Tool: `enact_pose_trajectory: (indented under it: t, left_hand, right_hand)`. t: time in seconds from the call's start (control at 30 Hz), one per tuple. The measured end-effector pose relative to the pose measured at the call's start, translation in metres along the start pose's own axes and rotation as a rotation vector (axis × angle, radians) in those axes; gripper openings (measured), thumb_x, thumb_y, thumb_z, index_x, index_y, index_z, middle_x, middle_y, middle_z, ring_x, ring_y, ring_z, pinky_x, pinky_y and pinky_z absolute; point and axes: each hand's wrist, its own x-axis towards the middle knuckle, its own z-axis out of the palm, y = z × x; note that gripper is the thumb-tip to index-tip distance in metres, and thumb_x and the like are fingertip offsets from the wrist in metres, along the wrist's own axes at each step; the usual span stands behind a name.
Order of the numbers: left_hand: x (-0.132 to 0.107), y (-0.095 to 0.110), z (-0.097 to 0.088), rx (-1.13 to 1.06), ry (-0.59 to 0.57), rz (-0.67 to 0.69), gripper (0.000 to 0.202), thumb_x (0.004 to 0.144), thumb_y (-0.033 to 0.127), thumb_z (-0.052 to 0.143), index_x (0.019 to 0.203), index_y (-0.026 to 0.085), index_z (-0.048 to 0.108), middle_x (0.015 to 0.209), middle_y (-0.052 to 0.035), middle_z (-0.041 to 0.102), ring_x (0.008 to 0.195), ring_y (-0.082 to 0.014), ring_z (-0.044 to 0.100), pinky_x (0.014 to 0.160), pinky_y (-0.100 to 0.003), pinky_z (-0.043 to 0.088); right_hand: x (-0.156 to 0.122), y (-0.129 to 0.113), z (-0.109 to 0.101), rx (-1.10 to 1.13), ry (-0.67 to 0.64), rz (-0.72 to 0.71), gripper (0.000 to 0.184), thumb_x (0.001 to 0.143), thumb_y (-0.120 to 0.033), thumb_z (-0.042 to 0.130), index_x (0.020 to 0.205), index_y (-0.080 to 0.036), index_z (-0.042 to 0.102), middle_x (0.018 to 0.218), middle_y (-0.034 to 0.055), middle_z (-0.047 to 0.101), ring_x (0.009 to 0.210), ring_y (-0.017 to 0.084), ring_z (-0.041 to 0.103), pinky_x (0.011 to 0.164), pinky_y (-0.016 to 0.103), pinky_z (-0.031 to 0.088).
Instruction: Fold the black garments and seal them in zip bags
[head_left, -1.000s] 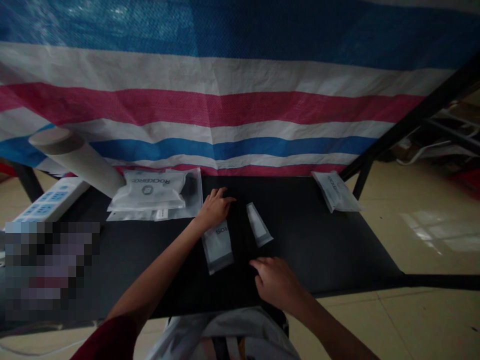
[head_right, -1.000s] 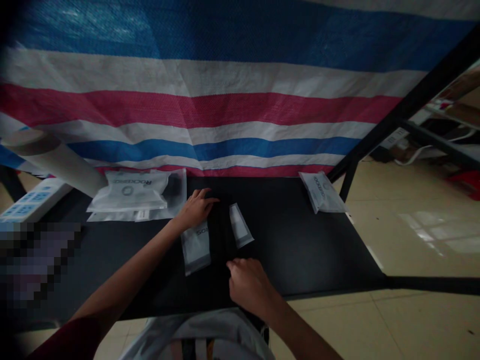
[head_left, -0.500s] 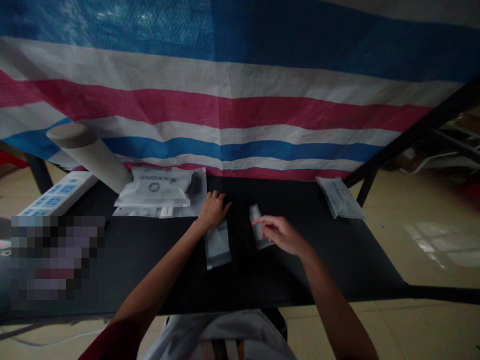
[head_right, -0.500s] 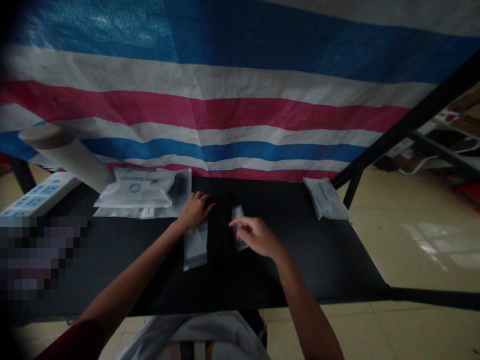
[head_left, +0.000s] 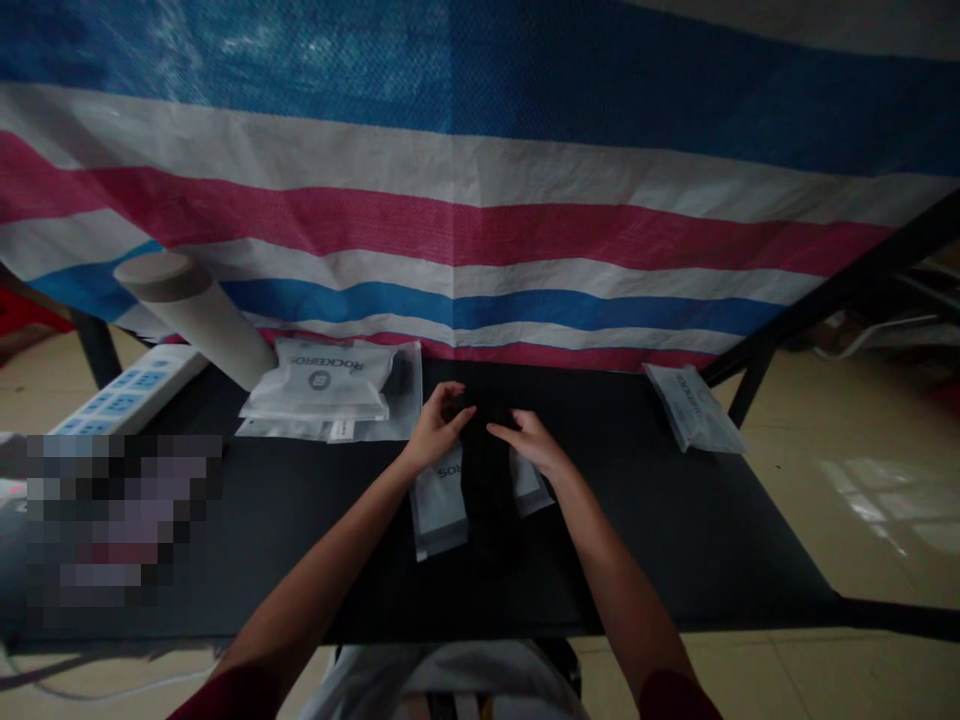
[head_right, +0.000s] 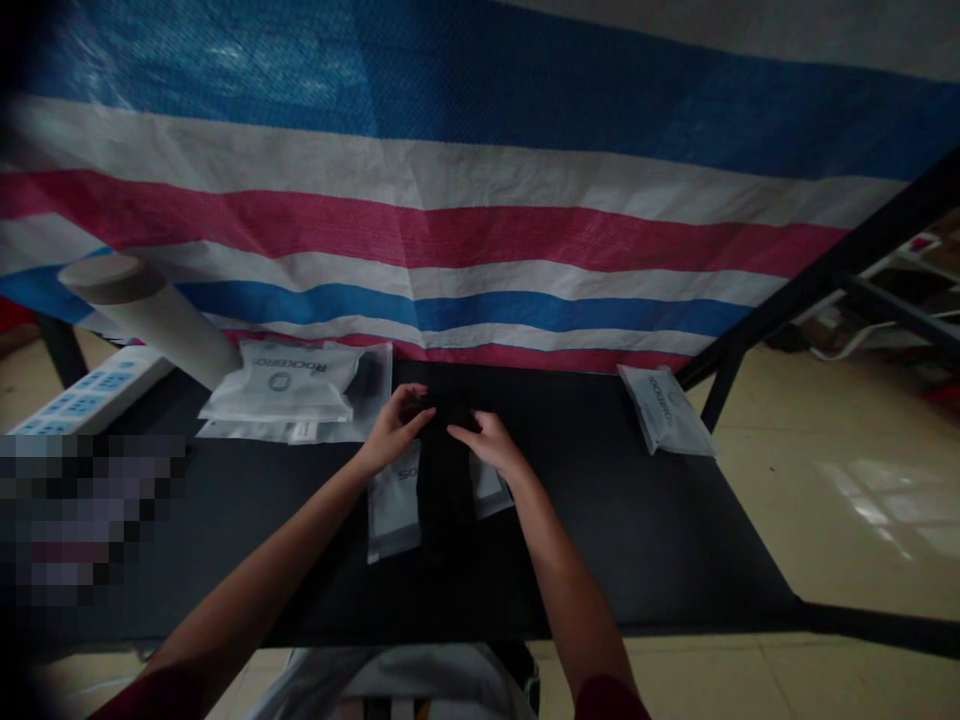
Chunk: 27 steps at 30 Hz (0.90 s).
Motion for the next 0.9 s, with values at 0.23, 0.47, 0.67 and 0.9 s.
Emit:
enact_pose_trajectory:
  t: [0.23,0.47,0.67,0.9]
  left_hand:
    - [-0.019,-0.002,0.005,-0.181,-0.237,-0.18,0.039,0.073,0.035,0.073,0.104,0.016,0.058,0.101,-0.0059,0.063,0.094,-0.0182,0.061,0.082,-0.03,0.051]
    - [-0.02,-0.008,0.01,-0.245,-0.115,-0.149,0.022,0.07,0.025,0.07,0.09,0.016,0.064,0.091,-0.0034,0.066,0.089,-0.018,0.061,0.079,-0.028,0.05]
    - [-0.02,-0.006,0.008,-0.196,-0.12,-0.087,0.009,0.068,0.018,0.061,0.075,0.015,0.065,0.084,-0.0033,0.062,0.084,-0.0173,0.058,0.078,-0.029,0.047]
    - [-0.018,-0.003,0.003,-0.151,-0.045,-0.031,0.003,0.066,0.017,0.055,0.066,0.017,0.058,0.09,-0.0053,0.058,0.085,-0.0175,0.056,0.079,-0.031,0.046]
  right_hand:
    - [-0.003,-0.002,0.003,0.098,0.156,-0.025,0.042,0.069,-0.039,0.076,0.104,-0.018,0.068,0.105,0.0057,0.072,0.099,0.024,0.065,0.09,0.039,0.05]
    - [-0.006,0.004,0.006,0.149,0.125,0.024,0.041,0.065,-0.028,0.075,0.105,-0.021,0.066,0.103,0.0026,0.07,0.095,0.02,0.063,0.08,0.031,0.051]
    - [-0.015,-0.003,-0.003,0.264,-0.036,0.19,0.039,0.07,-0.032,0.068,0.108,-0.021,0.063,0.093,0.002,0.068,0.073,0.015,0.064,0.064,0.027,0.051]
    - [-0.02,-0.016,0.003,0.294,-0.16,0.393,0.05,0.089,-0.059,0.041,0.104,-0.017,0.062,0.083,0.0067,0.07,0.063,0.017,0.067,0.061,0.032,0.055]
